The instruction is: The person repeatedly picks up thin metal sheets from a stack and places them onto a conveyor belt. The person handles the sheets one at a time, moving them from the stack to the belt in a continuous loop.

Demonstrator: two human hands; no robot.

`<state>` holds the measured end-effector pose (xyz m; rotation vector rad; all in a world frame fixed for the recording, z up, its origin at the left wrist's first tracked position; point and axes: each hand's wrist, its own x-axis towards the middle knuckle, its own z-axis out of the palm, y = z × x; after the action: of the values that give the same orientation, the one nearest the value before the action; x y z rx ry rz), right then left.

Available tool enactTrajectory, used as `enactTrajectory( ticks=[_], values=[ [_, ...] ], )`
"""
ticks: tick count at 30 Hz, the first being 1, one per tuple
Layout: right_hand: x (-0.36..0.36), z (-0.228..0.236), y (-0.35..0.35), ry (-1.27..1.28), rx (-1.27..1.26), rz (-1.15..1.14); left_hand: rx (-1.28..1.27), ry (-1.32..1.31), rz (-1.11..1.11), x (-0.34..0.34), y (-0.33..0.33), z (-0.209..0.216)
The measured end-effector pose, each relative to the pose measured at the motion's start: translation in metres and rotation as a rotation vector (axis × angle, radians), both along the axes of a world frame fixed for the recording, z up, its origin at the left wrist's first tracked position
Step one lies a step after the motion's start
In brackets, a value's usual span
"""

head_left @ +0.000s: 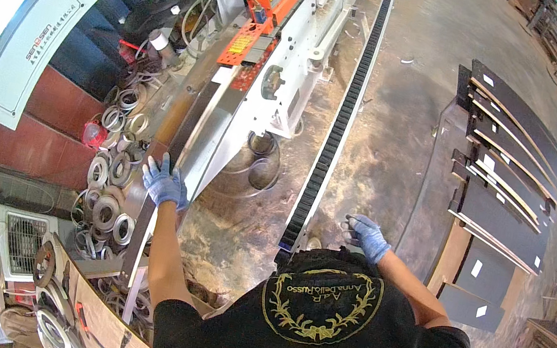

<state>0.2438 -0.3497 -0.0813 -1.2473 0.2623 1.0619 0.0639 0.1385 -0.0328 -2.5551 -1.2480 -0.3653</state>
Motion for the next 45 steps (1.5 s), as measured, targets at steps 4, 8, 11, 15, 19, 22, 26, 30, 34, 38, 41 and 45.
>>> enactTrajectory(
  ticks=[4, 8, 11, 15, 19, 22, 26, 30, 34, 38, 41, 45],
  values=[
    [0.003, -0.001, -0.011, 0.015, -0.030, -0.044, -0.102, 0.092, 0.085, 0.047, -0.002, 0.009],
    [0.025, -0.025, -0.036, -0.013, -0.008, -0.142, -0.111, 0.298, 0.140, 0.080, -0.021, 0.030],
    [0.066, -0.048, -0.068, -0.220, -0.057, -0.146, -0.043, 0.198, 0.127, 0.076, -0.016, 0.018],
    [0.141, -0.047, -0.114, -0.156, -0.151, -0.502, 0.004, 0.202, 0.120, 0.077, 0.012, -0.008],
    [0.232, -0.059, -0.181, -0.207, -0.254, -0.641, 0.060, 0.272, 0.142, 0.083, 0.009, -0.008],
    [0.292, -0.071, -0.216, 0.046, -0.149, -0.893, 0.065, 0.274, 0.129, 0.079, 0.021, -0.015],
    [0.356, -0.089, -0.244, 0.003, -0.211, -1.101, -0.018, 0.282, 0.155, 0.086, 0.020, -0.013],
    [0.400, -0.104, -0.237, 0.053, -0.077, -1.304, -0.046, 0.275, 0.187, 0.078, 0.012, -0.001],
    [0.415, -0.097, -0.240, -0.030, -0.013, -1.221, -0.019, 0.298, 0.155, 0.081, 0.001, 0.009],
    [0.363, -0.122, -0.273, -0.124, 0.094, -1.061, -0.151, 0.244, 0.224, 0.105, -0.001, 0.010],
    [0.269, -0.130, -0.250, -0.005, 0.039, -1.218, -0.141, 0.222, 0.280, 0.093, 0.008, 0.002],
    [0.137, -0.144, -0.250, 0.135, 0.197, -0.845, -0.167, 0.192, 0.289, 0.089, 0.005, 0.001]
  ],
)
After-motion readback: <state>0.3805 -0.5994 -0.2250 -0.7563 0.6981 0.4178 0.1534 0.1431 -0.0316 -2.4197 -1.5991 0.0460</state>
